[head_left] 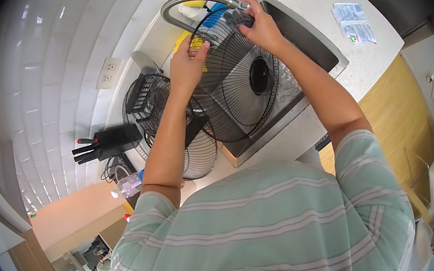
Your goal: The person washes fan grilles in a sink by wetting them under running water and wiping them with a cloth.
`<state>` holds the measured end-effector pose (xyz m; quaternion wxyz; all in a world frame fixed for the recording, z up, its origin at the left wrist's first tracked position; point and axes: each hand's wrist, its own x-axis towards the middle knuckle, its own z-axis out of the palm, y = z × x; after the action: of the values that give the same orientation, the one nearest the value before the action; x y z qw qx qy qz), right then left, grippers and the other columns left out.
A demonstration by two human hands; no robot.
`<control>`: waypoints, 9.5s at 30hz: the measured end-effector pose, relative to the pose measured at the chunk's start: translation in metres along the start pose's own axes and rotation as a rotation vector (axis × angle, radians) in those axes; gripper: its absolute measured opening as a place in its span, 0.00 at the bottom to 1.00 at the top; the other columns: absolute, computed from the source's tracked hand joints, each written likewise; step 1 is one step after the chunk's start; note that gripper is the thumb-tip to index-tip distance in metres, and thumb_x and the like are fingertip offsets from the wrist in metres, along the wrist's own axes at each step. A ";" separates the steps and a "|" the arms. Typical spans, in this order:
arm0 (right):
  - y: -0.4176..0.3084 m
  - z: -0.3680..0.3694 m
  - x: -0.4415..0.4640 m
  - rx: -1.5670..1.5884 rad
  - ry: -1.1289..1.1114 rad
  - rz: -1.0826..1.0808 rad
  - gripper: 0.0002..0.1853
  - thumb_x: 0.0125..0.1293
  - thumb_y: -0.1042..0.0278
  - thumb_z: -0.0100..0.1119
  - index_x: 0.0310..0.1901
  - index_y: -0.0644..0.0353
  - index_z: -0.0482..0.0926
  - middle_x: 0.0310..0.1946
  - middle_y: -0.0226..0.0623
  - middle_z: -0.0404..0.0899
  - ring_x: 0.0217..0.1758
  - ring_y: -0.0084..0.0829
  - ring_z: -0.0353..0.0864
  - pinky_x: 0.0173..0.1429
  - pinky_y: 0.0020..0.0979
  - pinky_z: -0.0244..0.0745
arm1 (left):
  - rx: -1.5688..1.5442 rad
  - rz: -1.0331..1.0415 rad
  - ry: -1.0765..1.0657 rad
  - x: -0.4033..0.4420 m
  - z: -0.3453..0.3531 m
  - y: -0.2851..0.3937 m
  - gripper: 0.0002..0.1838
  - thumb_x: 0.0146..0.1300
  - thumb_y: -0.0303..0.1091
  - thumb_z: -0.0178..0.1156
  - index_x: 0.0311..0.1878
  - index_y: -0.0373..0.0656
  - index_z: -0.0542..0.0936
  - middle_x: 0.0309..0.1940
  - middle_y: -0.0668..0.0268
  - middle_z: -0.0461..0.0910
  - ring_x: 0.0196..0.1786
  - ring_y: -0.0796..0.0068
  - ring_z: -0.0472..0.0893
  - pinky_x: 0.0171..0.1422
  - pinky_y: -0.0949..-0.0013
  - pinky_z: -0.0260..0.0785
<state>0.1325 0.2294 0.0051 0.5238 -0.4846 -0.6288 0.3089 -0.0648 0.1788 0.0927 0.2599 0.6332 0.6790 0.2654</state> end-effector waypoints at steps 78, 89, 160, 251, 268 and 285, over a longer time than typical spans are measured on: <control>0.082 0.038 0.021 -0.217 0.207 -0.113 0.15 0.53 0.72 0.55 0.44 0.63 0.77 0.45 0.50 0.76 0.48 0.52 0.75 0.52 0.44 0.71 | 0.355 0.043 0.325 0.034 0.000 -0.019 0.15 0.56 0.47 0.64 0.32 0.44 0.86 0.20 0.58 0.80 0.25 0.59 0.80 0.33 0.62 0.71; -0.003 0.053 -0.049 -0.068 0.082 -0.093 0.25 0.58 0.70 0.50 0.60 0.58 0.71 0.62 0.54 0.66 0.66 0.53 0.63 0.69 0.42 0.59 | 0.426 0.058 0.344 0.033 0.001 -0.019 0.15 0.57 0.46 0.64 0.33 0.43 0.86 0.20 0.61 0.81 0.23 0.66 0.80 0.32 0.66 0.70; 0.051 0.041 -0.001 -0.025 0.107 -0.042 0.28 0.60 0.68 0.51 0.63 0.68 0.62 0.67 0.56 0.58 0.71 0.55 0.54 0.73 0.49 0.49 | -0.226 -0.010 0.462 -0.066 0.030 -0.045 0.16 0.71 0.39 0.50 0.37 0.37 0.81 0.17 0.74 0.70 0.18 0.88 0.64 0.22 0.78 0.55; 0.041 0.029 -0.059 -0.237 0.322 -0.027 0.14 0.49 0.76 0.57 0.40 0.63 0.75 0.38 0.46 0.77 0.44 0.50 0.73 0.49 0.41 0.69 | 0.192 0.014 0.151 0.005 -0.007 -0.012 0.26 0.58 0.56 0.63 0.32 0.38 0.73 0.22 0.66 0.73 0.26 0.76 0.75 0.33 0.72 0.69; 0.019 0.031 -0.089 -0.191 0.351 -0.084 0.15 0.59 0.67 0.61 0.42 0.69 0.73 0.41 0.53 0.74 0.52 0.54 0.71 0.57 0.44 0.66 | 0.069 -0.073 0.313 -0.023 0.007 -0.013 0.25 0.54 0.53 0.68 0.41 0.38 0.77 0.21 0.70 0.74 0.25 0.78 0.72 0.33 0.72 0.67; 0.036 0.080 -0.095 -0.011 0.280 0.228 0.26 0.72 0.57 0.39 0.62 0.72 0.62 0.69 0.60 0.53 0.75 0.53 0.45 0.75 0.52 0.36 | -0.066 -0.003 0.365 -0.045 0.011 -0.014 0.22 0.54 0.46 0.70 0.41 0.38 0.76 0.22 0.72 0.72 0.25 0.83 0.69 0.32 0.77 0.66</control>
<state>0.0644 0.1626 -0.0816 0.5652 -0.5938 -0.4924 0.2924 -0.0639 0.1333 0.0759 0.1535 0.5645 0.7069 0.3977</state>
